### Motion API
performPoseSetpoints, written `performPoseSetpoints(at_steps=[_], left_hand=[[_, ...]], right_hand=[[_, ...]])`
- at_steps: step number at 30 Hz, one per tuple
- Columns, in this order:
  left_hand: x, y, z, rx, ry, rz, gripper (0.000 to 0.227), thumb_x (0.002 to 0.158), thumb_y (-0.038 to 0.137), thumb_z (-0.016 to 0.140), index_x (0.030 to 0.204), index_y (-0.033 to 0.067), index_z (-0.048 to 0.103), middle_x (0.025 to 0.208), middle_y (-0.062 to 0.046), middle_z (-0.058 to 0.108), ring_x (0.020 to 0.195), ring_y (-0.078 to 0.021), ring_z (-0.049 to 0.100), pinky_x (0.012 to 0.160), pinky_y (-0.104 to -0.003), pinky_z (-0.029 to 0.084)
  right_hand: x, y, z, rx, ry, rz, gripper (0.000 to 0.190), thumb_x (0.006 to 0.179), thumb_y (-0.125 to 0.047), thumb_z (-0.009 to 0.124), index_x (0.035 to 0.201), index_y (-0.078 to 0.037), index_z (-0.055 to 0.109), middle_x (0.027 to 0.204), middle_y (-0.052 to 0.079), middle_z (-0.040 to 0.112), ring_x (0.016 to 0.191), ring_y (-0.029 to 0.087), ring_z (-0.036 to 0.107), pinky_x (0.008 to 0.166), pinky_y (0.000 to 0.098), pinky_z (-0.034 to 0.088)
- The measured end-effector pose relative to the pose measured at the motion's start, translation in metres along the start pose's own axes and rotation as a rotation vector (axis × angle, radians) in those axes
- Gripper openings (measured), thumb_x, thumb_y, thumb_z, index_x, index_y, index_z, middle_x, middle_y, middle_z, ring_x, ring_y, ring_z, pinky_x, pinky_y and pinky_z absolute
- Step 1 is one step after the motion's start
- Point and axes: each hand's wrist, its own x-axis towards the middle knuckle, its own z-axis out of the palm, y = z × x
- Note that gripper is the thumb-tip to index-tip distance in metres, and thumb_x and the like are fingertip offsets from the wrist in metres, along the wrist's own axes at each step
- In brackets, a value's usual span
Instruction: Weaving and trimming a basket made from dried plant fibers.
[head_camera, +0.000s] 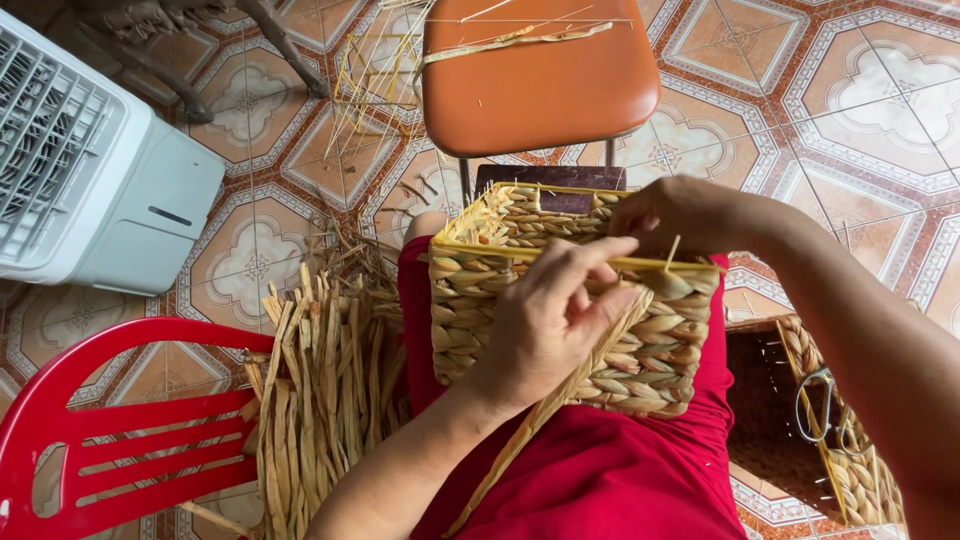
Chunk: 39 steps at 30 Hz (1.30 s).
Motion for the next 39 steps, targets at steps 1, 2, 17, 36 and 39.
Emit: performPoseSetpoints(at_steps=[1, 2, 17, 36, 39], left_hand=[[-0.002, 0.003, -0.006, 0.0, 0.0, 0.0, 0.032, 0.095, 0.017, 0.078, 0.123, 0.01, 0.065, 0.094, 0.0, 0.063, 0.07, -0.0104, 0.065, 0.06, -0.024, 0.06], [-0.003, 0.005, -0.012, 0.068, 0.032, 0.027, 0.029, 0.096, 0.015, 0.078, 0.121, 0.0093, 0.066, 0.097, -0.001, 0.064, 0.075, -0.0114, 0.065, 0.064, -0.025, 0.06], [-0.008, 0.002, -0.037, 0.391, 0.087, -0.002, 0.023, 0.088, 0.023, 0.083, 0.098, 0.0066, 0.072, 0.094, -0.002, 0.061, 0.084, -0.0153, 0.061, 0.074, -0.031, 0.056], [0.012, 0.057, -0.072, 0.033, -0.027, 0.102, 0.021, 0.103, 0.024, 0.072, 0.09, 0.0087, 0.073, 0.094, 0.001, 0.063, 0.081, -0.0085, 0.061, 0.069, -0.024, 0.053], [0.033, 0.073, -0.054, 0.025, -0.09, 0.294, 0.025, 0.103, 0.028, 0.074, 0.087, 0.0083, 0.072, 0.089, -0.003, 0.06, 0.086, -0.014, 0.06, 0.077, -0.028, 0.054]], right_hand=[[-0.002, -0.01, 0.0, 0.0, 0.0, 0.0, 0.027, 0.092, -0.029, 0.069, 0.112, -0.013, 0.077, 0.093, 0.005, 0.082, 0.08, 0.021, 0.079, 0.076, 0.0391, 0.066], [-0.003, -0.019, -0.002, -0.149, 0.08, 0.165, 0.025, 0.094, -0.03, 0.068, 0.114, -0.016, 0.076, 0.093, 0.005, 0.081, 0.08, 0.021, 0.078, 0.076, 0.0394, 0.065], [-0.033, -0.022, 0.008, 0.27, 0.308, -0.265, 0.025, 0.099, -0.018, 0.062, 0.116, -0.007, 0.076, 0.108, 0.008, 0.08, 0.099, 0.02, 0.074, 0.089, 0.0362, 0.06], [-0.094, -0.074, 0.076, -0.158, 1.121, -0.299, 0.046, 0.086, -0.007, 0.076, 0.131, -0.004, 0.064, 0.123, 0.011, 0.06, 0.115, 0.02, 0.058, 0.096, 0.0333, 0.049], [-0.098, -0.073, 0.088, -0.24, 0.947, -0.425, 0.057, 0.07, -0.024, 0.083, 0.121, -0.001, 0.07, 0.103, 0.01, 0.064, 0.096, 0.022, 0.06, 0.084, 0.0363, 0.048]])
